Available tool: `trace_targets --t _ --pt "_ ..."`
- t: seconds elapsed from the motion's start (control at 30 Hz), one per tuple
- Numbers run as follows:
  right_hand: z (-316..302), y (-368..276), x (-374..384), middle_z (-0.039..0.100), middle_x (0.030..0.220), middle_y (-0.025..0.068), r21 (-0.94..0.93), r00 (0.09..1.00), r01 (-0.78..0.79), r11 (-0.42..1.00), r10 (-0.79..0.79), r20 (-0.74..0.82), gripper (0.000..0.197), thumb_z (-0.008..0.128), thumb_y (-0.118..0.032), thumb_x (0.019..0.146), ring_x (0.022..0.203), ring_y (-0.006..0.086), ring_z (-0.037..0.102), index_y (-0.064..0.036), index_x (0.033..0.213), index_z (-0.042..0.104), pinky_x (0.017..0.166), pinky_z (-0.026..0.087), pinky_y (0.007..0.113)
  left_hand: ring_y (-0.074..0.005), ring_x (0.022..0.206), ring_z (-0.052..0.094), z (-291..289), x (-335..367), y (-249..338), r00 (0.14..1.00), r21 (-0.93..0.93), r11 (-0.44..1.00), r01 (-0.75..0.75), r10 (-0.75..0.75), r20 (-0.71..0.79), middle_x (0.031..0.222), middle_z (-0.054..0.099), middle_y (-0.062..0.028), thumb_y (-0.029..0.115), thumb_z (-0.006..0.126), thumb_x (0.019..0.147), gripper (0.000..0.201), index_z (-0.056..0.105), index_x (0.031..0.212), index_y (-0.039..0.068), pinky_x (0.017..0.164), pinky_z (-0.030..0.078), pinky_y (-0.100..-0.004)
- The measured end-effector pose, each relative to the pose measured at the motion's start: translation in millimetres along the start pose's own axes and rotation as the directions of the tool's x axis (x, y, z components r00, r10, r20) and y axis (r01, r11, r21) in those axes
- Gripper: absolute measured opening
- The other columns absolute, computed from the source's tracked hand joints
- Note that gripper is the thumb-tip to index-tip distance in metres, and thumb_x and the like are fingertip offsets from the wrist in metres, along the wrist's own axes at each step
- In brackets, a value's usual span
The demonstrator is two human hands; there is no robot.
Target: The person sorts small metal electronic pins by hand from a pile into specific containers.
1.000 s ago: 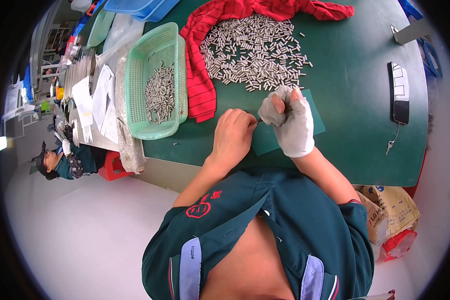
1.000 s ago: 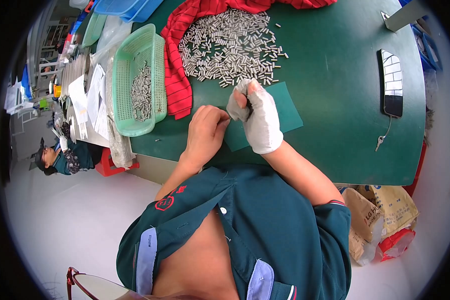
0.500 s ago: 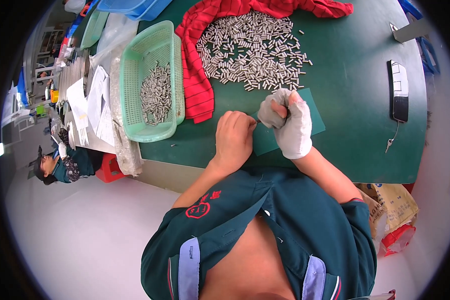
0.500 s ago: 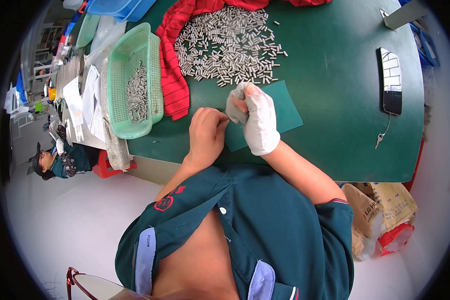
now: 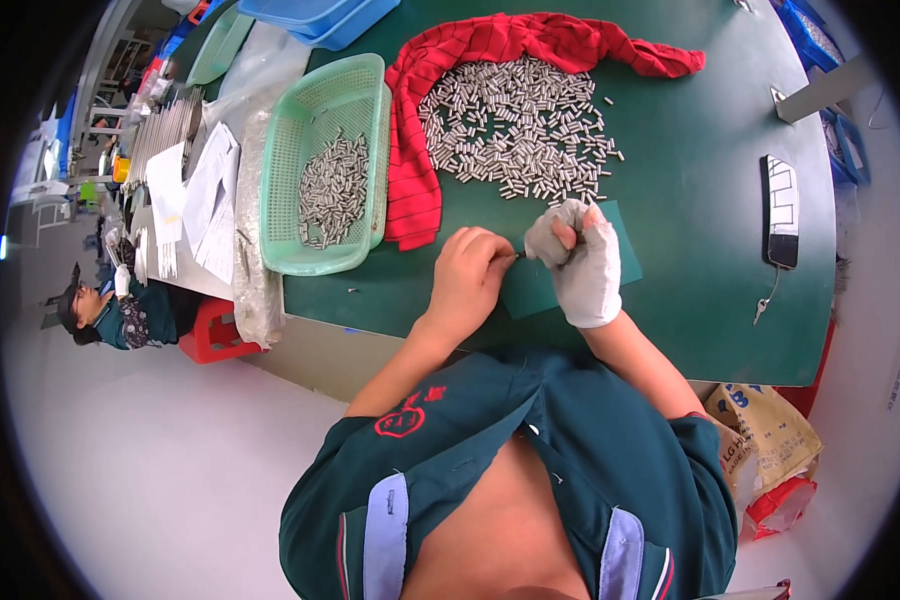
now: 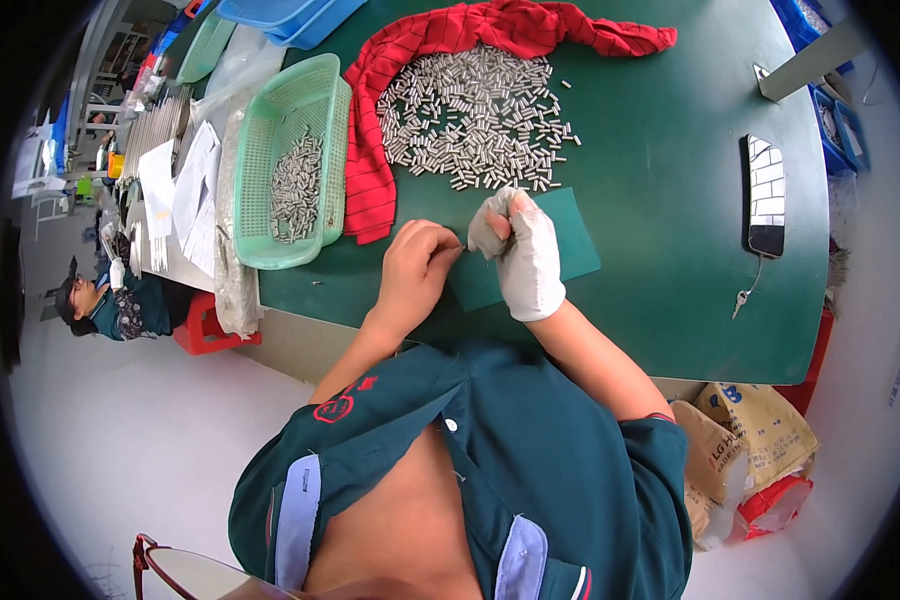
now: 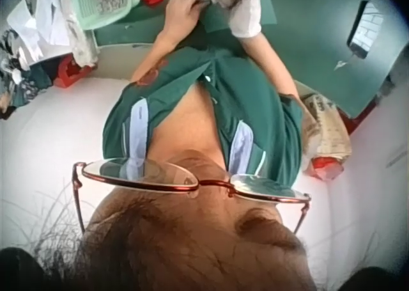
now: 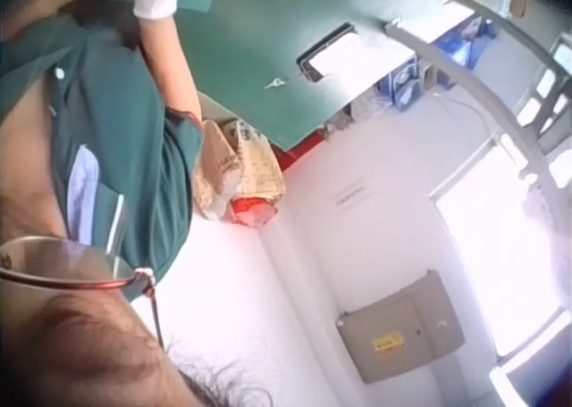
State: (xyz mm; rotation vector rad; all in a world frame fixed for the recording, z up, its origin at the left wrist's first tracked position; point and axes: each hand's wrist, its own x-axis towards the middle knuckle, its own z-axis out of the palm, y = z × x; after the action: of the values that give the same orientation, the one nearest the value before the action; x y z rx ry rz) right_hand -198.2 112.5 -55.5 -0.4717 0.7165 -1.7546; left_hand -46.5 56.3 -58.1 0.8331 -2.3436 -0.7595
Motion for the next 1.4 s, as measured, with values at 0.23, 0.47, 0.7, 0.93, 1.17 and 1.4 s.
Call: trace_targets --t 0.23,0.47,0.7,0.93,1.17,1.4 --pt "12 -11 -17 0.049 0.073 -0.0001 -0.335 0.995 -0.06 0.94 0.084 0.057 0.036 0.058 -0.04 0.092 0.069 0.0106 0.043 -0.0069 0.08 0.051 0.067 0.037 0.025 -0.0087 0.082 0.048 -25 -3 -2 0.98 -0.733 0.657 0.173 -0.188 0.063 0.093 0.053 -0.0023 0.0 0.062 0.089 0.005 0.058 0.092 0.001 0.073 0.04 -0.0224" --pt "17 -14 -24 0.059 0.082 0.0002 -0.451 0.963 -0.216 0.866 0.265 0.048 0.01 0.061 -0.008 0.09 0.072 0.0047 0.05 0.0012 0.093 0.061 0.063 0.041 0.02 -0.0087 0.083 0.049 -28 -4 0 0.995 -0.787 0.609 0.095 -0.092 0.048 0.097 0.053 -0.0037 -0.001 0.061 0.09 0.006 0.057 0.094 0.001 0.075 0.041 -0.0215" --pt "16 -13 -25 0.061 0.082 0.0021 -0.532 0.971 -0.174 0.829 0.235 0.049 0.009 0.06 -0.005 0.089 0.076 0.006 0.054 0.003 0.094 0.06 0.067 0.044 0.022 -0.0124 0.082 0.055 -30 -1 8 0.998 -0.741 0.669 0.063 -0.045 0.044 0.094 0.054 -0.0064 -0.005 0.06 0.088 0.006 0.057 0.091 0.0 0.074 0.045 -0.0247" --pt "19 -12 -24 0.06 0.081 0.0015 -0.521 0.973 -0.163 0.838 0.226 0.058 0.007 0.056 -0.002 0.089 0.074 0.006 0.053 0.0027 0.092 0.059 0.065 0.043 0.022 -0.0116 0.084 0.053 -30 -4 3 0.998 -0.703 0.709 0.064 -0.038 0.053 0.098 0.052 -0.0062 -0.001 0.06 0.089 0.006 0.057 0.094 0.0 0.076 0.043 -0.0237" --pt "7 -12 -30 0.06 0.084 0.001 -0.484 0.976 -0.157 0.861 0.209 0.056 0.008 0.059 -0.008 0.09 0.07 0.0045 0.047 -0.0004 0.09 0.059 0.063 0.039 0.019 -0.0205 0.08 0.057 -77 10 -7 0.899 -0.161 0.987 -0.004 -0.067 -0.432 0.088 0.059 -0.0084 -0.001 0.062 0.086 0.004 0.06 0.088 0.001 0.072 0.046 -0.0294" --pt "7 -15 -33 0.058 0.085 0.0015 -0.436 0.989 -0.13 0.89 0.15 0.012 0.011 0.06 -0.012 0.09 0.074 0.006 0.049 -0.0004 0.09 0.058 0.067 0.041 0.021 -0.0296 0.085 0.058 -92 24 -19 0.775 0.264 0.947 0.184 0.025 -0.631 0.091 0.062 -0.011 0.002 0.066 0.081 0.009 0.063 0.09 0.003 0.075 0.047 -0.0392"
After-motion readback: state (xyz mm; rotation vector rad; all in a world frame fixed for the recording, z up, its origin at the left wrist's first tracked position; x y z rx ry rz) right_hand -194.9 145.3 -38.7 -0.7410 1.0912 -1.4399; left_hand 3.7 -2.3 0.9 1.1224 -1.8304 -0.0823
